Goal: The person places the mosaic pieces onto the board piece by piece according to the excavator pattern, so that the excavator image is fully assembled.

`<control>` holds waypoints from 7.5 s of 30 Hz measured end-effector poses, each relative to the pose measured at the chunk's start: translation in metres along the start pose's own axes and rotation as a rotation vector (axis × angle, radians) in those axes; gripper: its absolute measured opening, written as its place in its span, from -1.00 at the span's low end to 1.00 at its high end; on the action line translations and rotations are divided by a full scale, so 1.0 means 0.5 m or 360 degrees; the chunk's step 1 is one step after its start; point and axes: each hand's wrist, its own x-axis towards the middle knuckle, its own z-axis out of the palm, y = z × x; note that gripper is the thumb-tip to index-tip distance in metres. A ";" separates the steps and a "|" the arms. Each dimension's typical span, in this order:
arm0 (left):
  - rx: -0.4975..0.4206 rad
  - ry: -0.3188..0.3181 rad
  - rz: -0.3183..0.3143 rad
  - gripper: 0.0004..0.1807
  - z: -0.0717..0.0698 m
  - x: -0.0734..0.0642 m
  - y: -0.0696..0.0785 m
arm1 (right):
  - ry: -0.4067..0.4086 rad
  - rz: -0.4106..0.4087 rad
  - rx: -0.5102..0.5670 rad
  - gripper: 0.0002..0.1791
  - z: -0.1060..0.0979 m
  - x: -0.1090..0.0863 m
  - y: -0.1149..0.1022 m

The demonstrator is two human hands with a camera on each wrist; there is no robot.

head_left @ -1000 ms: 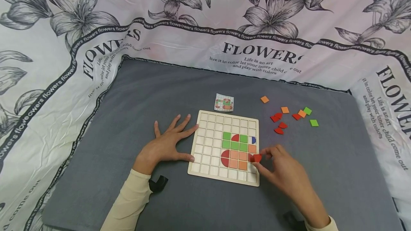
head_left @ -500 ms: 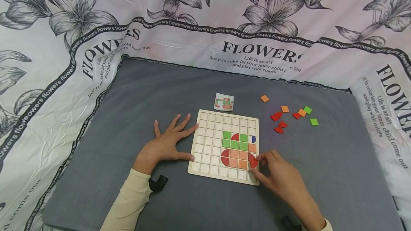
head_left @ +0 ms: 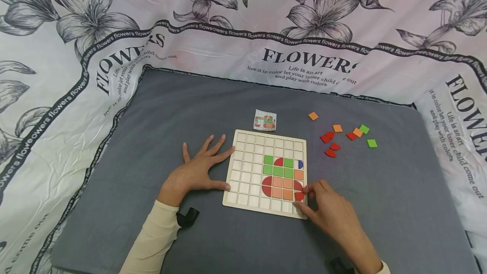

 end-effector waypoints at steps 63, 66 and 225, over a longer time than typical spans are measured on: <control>0.0037 0.0054 0.0057 0.21 -0.019 0.038 0.016 | 0.0208 -0.0147 0.0094 -0.73 -0.088 0.053 0.038; 0.0045 0.0080 0.0069 0.21 -0.021 0.041 0.022 | 0.0276 -0.0190 0.0119 -0.76 -0.114 0.068 0.050; -0.0114 -0.0007 0.0042 0.18 0.013 -0.018 -0.002 | 0.0073 -0.0380 0.0010 -0.69 -0.066 0.249 -0.025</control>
